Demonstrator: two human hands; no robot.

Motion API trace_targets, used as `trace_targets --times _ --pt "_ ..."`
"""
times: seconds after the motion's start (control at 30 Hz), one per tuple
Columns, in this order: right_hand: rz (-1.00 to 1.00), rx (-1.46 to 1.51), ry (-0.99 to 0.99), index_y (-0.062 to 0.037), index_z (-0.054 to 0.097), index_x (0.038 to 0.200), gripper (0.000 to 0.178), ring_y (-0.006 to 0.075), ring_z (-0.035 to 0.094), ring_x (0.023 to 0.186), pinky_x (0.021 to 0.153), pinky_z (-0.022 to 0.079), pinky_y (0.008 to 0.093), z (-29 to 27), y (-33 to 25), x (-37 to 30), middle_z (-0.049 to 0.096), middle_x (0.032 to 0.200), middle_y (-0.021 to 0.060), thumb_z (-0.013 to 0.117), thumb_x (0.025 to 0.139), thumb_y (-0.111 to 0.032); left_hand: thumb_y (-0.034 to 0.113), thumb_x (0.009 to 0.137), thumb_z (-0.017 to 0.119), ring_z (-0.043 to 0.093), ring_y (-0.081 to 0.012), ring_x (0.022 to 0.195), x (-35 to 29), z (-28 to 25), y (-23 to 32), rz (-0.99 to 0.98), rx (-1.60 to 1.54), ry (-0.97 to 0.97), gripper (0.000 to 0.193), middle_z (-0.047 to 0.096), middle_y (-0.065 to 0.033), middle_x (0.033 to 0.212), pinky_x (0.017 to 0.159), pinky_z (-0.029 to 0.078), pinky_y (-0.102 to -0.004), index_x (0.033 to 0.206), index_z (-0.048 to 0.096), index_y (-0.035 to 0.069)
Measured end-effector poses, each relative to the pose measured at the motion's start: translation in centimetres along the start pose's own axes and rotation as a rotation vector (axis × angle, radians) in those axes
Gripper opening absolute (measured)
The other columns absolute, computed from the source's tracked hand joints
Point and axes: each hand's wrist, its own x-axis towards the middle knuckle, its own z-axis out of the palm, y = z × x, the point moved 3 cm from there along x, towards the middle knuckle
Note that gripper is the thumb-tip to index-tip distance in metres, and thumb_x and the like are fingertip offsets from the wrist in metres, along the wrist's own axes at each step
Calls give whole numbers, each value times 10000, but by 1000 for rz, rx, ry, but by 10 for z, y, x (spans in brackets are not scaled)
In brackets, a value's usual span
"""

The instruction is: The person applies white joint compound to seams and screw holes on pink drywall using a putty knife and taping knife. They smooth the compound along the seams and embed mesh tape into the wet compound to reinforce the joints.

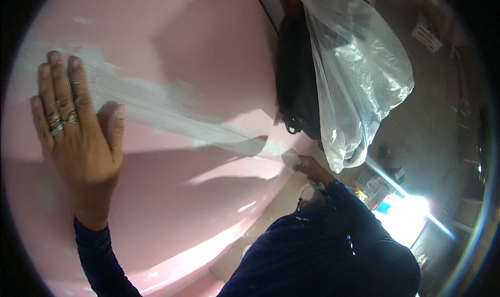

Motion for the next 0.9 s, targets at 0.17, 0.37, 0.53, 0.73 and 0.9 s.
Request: trace_targets --times 0.17,0.37,0.53,0.73,0.9 --pt "-4 -90 56 30 597 1325 633 169 628 894 799 514 347 -2 44 8 685 1053 93 789 877 -375 442 1031 442 276 -283 1510 0 8 0 101 -11 181 676 301 -143 1631 1236 210 -447 1589 280 97" --pt "-64 -103 39 -5 662 1162 553 169 589 738 663 472 350 6 72 16 621 793 79 822 834 -421 395 1057 465 602 -341 1262 -12 17 -13 157 54 46 601 549 -217 1427 1028 519 -456 1537 369 48" --pt "22 -387 38 -33 690 997 500 206 583 668 601 450 401 -6 123 -5 629 734 83 802 824 -489 397 1063 462 650 -327 1193 -22 31 -17 -110 -130 -217 519 662 -245 1250 986 548 -411 1397 530 5" --pt "144 -488 -3 -34 699 965 526 260 616 708 643 468 424 -22 196 -22 656 773 113 760 834 -540 469 1063 415 678 -355 1077 -31 35 -21 -190 7 -282 525 676 -246 1161 934 548 -427 1291 625 46" --pt "127 -486 6 -35 707 939 556 305 643 741 677 483 443 -5 223 25 679 805 139 724 843 -583 466 1058 448 662 -362 1123 -39 41 -29 -341 53 -386 521 682 -216 1208 979 513 -426 1332 594 48"
